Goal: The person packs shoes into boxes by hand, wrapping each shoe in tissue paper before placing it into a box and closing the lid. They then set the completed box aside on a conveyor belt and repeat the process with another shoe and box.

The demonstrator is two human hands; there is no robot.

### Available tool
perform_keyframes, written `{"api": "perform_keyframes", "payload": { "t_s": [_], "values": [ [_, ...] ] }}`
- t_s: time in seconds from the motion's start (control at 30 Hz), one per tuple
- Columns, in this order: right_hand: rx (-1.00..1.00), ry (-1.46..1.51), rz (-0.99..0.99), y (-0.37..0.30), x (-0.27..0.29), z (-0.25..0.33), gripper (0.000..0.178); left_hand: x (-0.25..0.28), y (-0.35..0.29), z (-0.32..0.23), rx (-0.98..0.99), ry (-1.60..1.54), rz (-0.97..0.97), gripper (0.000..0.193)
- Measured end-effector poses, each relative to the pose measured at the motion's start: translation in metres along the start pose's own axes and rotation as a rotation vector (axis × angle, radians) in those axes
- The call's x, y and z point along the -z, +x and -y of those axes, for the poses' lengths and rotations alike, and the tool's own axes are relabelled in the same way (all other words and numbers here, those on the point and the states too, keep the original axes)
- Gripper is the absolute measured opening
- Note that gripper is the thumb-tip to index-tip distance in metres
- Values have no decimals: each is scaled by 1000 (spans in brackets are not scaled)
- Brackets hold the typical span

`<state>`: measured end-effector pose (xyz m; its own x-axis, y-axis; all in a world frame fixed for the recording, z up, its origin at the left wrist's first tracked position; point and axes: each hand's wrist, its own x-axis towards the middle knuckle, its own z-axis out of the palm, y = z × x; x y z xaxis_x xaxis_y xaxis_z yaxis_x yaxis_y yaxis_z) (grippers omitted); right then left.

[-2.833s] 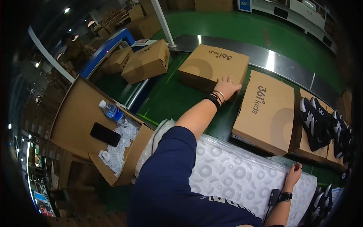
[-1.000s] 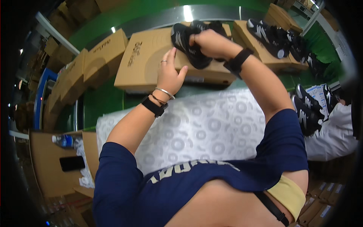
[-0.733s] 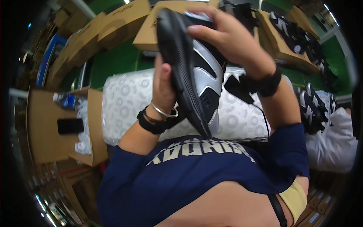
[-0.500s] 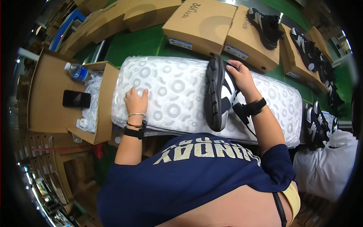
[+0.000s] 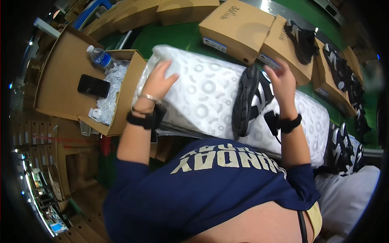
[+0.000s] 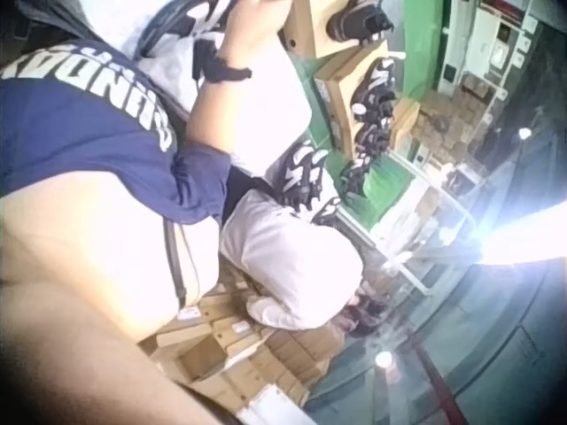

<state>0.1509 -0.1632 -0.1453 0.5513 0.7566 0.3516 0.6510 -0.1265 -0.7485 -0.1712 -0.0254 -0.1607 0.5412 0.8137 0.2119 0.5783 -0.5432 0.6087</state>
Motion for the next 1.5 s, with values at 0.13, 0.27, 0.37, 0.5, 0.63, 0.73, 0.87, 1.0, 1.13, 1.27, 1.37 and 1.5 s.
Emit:
{"api": "perform_keyframes", "payload": {
  "t_s": [0.13,0.27,0.37,0.5,0.63,0.73,0.87,1.0,1.13,1.27,1.37,1.5],
  "values": [
    [-207,504,583,39,17,75,72,-13,58,-194,-314,241,847,37],
    [-174,750,307,31,79,30,32,-54,39,-208,-908,-316,289,42],
    [-677,573,39,-22,120,-133,33,-97,51,-199,-841,-121,384,51],
    [-702,270,-152,-10,113,-166,41,-144,46,-180,-767,354,561,54],
    [-143,-57,-411,103,102,-159,61,-150,46,-180,-719,479,653,54],
    [182,-66,-388,166,88,-172,62,-155,45,-184,-750,468,675,54],
    [-213,92,124,161,82,-93,40,-153,43,-180,-721,452,682,53],
    [243,-356,-253,67,101,-52,28,-161,47,-177,-719,454,620,63],
    [552,-704,-259,-75,97,-17,14,-167,53,-167,-710,388,536,63],
    [381,-501,473,-147,80,-14,15,-178,56,-163,-734,359,514,60],
    [13,-266,-75,-148,105,-71,20,-173,55,-162,-747,355,481,57],
    [-452,-1011,-418,-182,168,-199,21,-168,53,-163,-748,275,478,55]
  ]
}}
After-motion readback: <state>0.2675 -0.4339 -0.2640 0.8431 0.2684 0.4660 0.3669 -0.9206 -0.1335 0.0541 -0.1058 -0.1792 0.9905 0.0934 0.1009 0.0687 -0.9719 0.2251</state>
